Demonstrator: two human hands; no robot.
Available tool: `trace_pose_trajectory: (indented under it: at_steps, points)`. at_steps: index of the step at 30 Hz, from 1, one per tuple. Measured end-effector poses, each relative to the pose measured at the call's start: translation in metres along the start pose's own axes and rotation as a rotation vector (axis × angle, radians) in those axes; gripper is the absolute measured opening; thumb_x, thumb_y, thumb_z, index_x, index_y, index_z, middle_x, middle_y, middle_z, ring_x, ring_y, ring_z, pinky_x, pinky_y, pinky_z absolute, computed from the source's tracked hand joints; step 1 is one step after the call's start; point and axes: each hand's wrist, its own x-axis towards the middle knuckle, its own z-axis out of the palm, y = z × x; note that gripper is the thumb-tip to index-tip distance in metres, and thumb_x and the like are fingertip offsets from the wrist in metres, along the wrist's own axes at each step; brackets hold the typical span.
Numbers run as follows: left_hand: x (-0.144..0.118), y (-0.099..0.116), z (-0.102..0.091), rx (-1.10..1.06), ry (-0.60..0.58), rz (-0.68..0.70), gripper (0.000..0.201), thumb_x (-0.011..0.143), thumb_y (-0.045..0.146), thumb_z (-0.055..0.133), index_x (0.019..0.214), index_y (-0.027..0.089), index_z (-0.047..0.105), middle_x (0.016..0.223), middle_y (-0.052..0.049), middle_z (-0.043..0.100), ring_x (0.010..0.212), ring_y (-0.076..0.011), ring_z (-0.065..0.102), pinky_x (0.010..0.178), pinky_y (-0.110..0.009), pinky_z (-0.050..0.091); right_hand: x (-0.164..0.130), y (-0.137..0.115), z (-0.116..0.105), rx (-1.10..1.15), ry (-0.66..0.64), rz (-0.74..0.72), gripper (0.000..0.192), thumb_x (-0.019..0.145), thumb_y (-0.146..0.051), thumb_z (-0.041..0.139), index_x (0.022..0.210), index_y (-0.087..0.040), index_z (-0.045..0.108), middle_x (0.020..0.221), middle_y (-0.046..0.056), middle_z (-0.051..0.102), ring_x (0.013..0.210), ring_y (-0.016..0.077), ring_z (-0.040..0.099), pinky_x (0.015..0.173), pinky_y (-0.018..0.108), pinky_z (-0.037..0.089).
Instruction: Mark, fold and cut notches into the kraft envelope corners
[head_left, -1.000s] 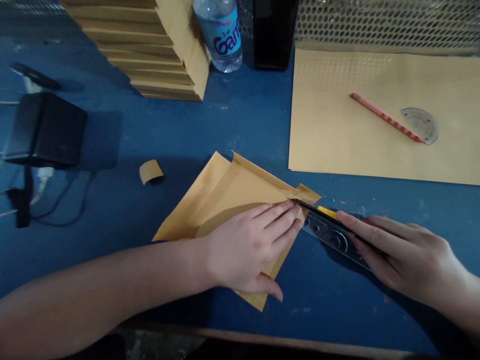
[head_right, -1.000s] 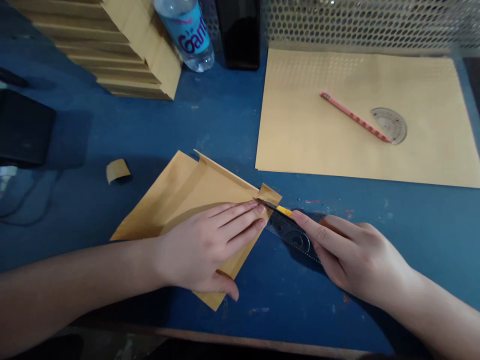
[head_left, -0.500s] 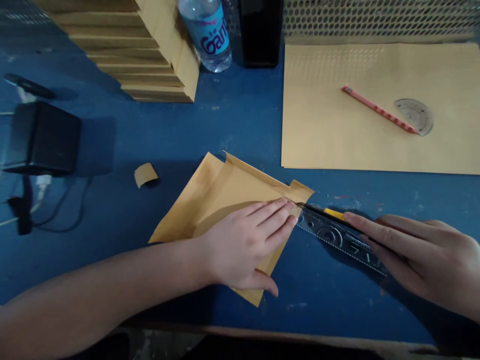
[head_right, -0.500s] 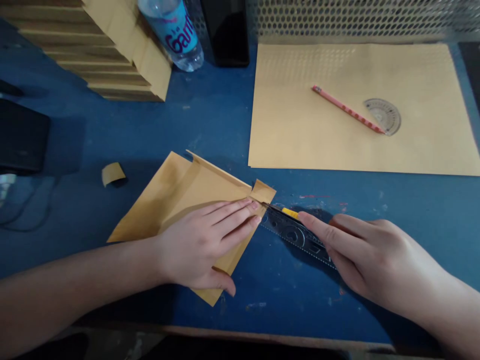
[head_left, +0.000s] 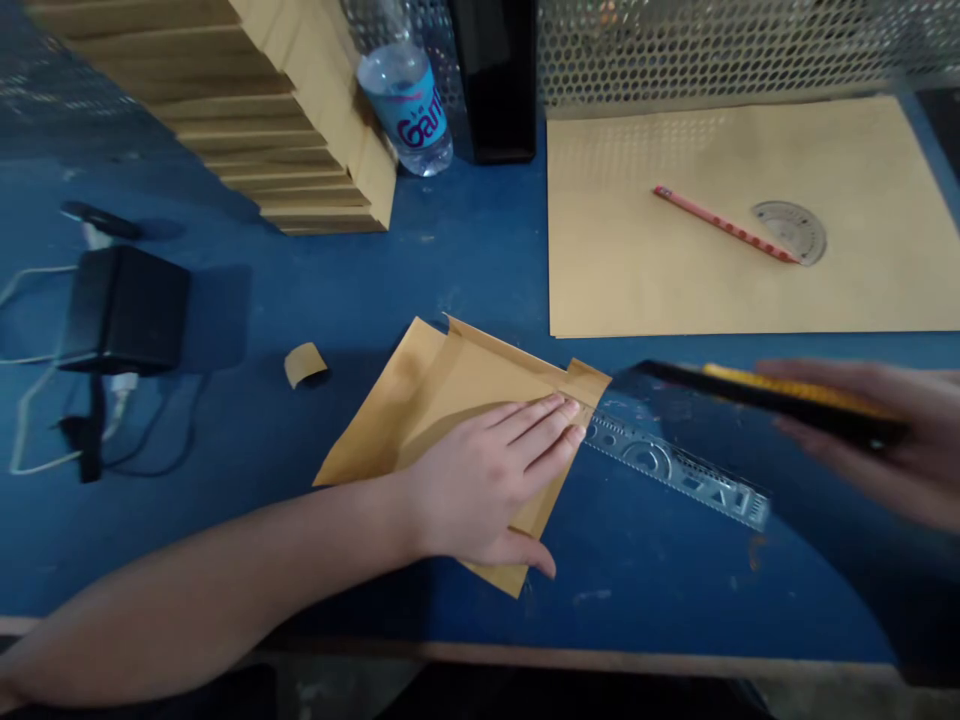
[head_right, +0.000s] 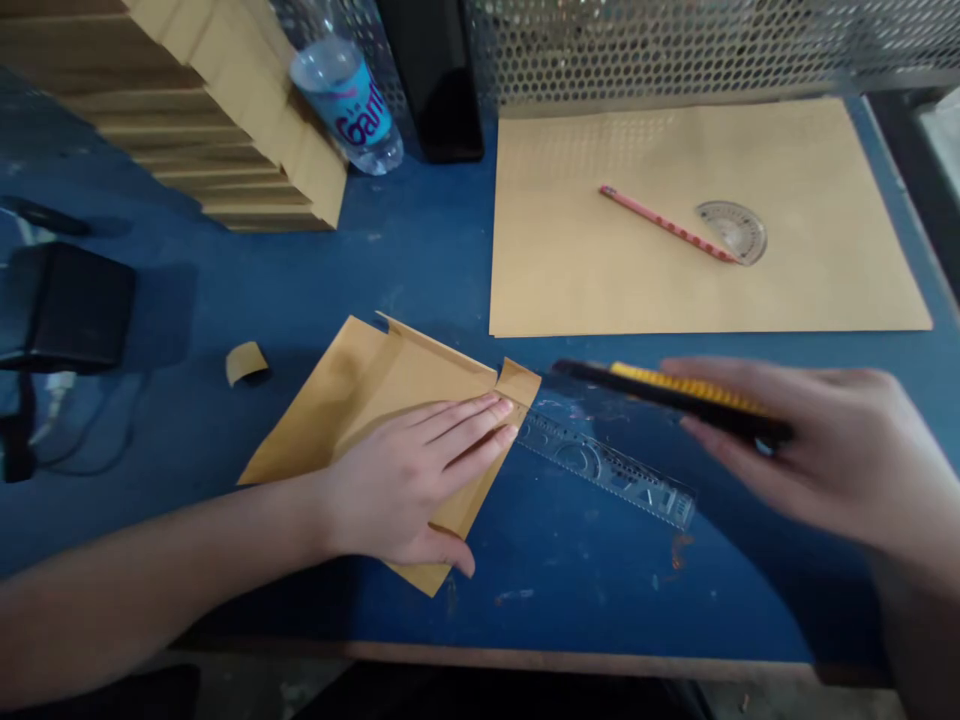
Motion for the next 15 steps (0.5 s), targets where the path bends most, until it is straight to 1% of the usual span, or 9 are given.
trace_pose_trajectory:
  at_steps: [2, 3, 4, 5, 7, 9, 11, 13, 15]
  points:
    - [0.000, 0.000, 0.000, 0.009, 0.013, -0.001, 0.122, 0.082, 0.093, 0.063, 0.154, -0.003, 0.051, 0.164, -0.026, 0.051, 0.153, -0.0407, 0.049, 0.127, -0.050, 0.043, 0.007, 0.011, 0.006, 0.043, 0.126, 0.228, 0.042, 0.092, -0.054, 0.074, 0.127, -0.030, 0.073, 0.093, 0.003, 0.081, 0.066, 0.0189, 0.073, 0.059, 0.033, 0.054]
    - [0.000, 0.000, 0.001, 0.012, 0.023, 0.001, 0.121, 0.082, 0.093, 0.064, 0.154, -0.003, 0.051, 0.163, -0.026, 0.052, 0.152, -0.0408, 0.050, 0.126, -0.050, 0.044, 0.011, 0.015, 0.010, 0.043, 0.175, 0.291, 0.043, 0.090, -0.055, 0.075, 0.121, -0.026, 0.075, 0.090, 0.005, 0.080, 0.066, 0.0196, 0.071, 0.058, 0.034, 0.053]
    - [0.000, 0.000, 0.001, 0.013, 0.032, 0.005, 0.120, 0.082, 0.092, 0.064, 0.153, -0.003, 0.052, 0.162, -0.027, 0.053, 0.152, -0.0411, 0.051, 0.126, -0.051, 0.044, 0.016, 0.019, 0.016, 0.020, 0.213, 0.309, 0.041, 0.090, -0.053, 0.075, 0.117, -0.023, 0.076, 0.087, 0.006, 0.079, 0.066, 0.0198, 0.070, 0.058, 0.034, 0.052]
    - [0.000, 0.000, 0.001, 0.013, 0.042, 0.010, 0.119, 0.083, 0.092, 0.063, 0.152, -0.004, 0.053, 0.161, -0.027, 0.053, 0.151, -0.0413, 0.052, 0.125, -0.051, 0.045, 0.022, 0.022, 0.022, -0.011, 0.240, 0.286, 0.039, 0.092, -0.051, 0.073, 0.115, -0.021, 0.077, 0.089, 0.008, 0.078, 0.068, 0.0200, 0.070, 0.061, 0.034, 0.053]
    - [0.000, 0.000, 0.001, 0.014, 0.050, 0.017, 0.118, 0.084, 0.093, 0.062, 0.152, -0.003, 0.054, 0.160, -0.027, 0.054, 0.150, -0.0413, 0.052, 0.125, -0.051, 0.045, 0.032, 0.028, 0.034, -0.090, 0.280, 0.223, 0.037, 0.096, -0.048, 0.068, 0.114, -0.018, 0.079, 0.097, 0.012, 0.078, 0.078, 0.0215, 0.072, 0.070, 0.035, 0.056]
    - [0.000, 0.000, 0.001, 0.021, 0.046, 0.016, 0.117, 0.085, 0.093, 0.060, 0.153, -0.003, 0.053, 0.161, -0.027, 0.054, 0.150, -0.0410, 0.052, 0.125, -0.051, 0.045, 0.040, 0.034, 0.045, -0.160, 0.302, 0.211, 0.039, 0.098, -0.048, 0.065, 0.115, -0.016, 0.080, 0.107, 0.017, 0.077, 0.091, 0.0253, 0.074, 0.081, 0.039, 0.059]
    - [0.000, 0.000, 0.000, 0.031, 0.043, 0.013, 0.118, 0.085, 0.093, 0.060, 0.153, -0.002, 0.053, 0.162, -0.026, 0.053, 0.151, -0.0408, 0.052, 0.125, -0.050, 0.045, 0.045, 0.039, 0.053, -0.207, 0.284, 0.258, 0.043, 0.100, -0.048, 0.061, 0.120, -0.015, 0.080, 0.116, 0.020, 0.074, 0.103, 0.0304, 0.072, 0.092, 0.045, 0.059]
    - [0.000, 0.000, 0.000, 0.037, 0.041, 0.010, 0.118, 0.084, 0.093, 0.061, 0.154, -0.002, 0.053, 0.162, -0.026, 0.053, 0.151, -0.0405, 0.052, 0.125, -0.049, 0.045, 0.047, 0.041, 0.055, -0.219, 0.254, 0.324, 0.045, 0.101, -0.047, 0.057, 0.126, -0.016, 0.079, 0.124, 0.022, 0.071, 0.114, 0.0344, 0.069, 0.101, 0.050, 0.056]
    - [0.000, 0.001, 0.000, 0.040, 0.034, 0.006, 0.119, 0.084, 0.093, 0.062, 0.154, -0.002, 0.052, 0.162, -0.026, 0.052, 0.152, -0.0399, 0.051, 0.126, -0.048, 0.044, 0.048, 0.036, 0.053, -0.210, 0.281, 0.348, 0.045, 0.101, -0.045, 0.057, 0.130, -0.017, 0.077, 0.127, 0.022, 0.069, 0.120, 0.0358, 0.067, 0.106, 0.053, 0.053]
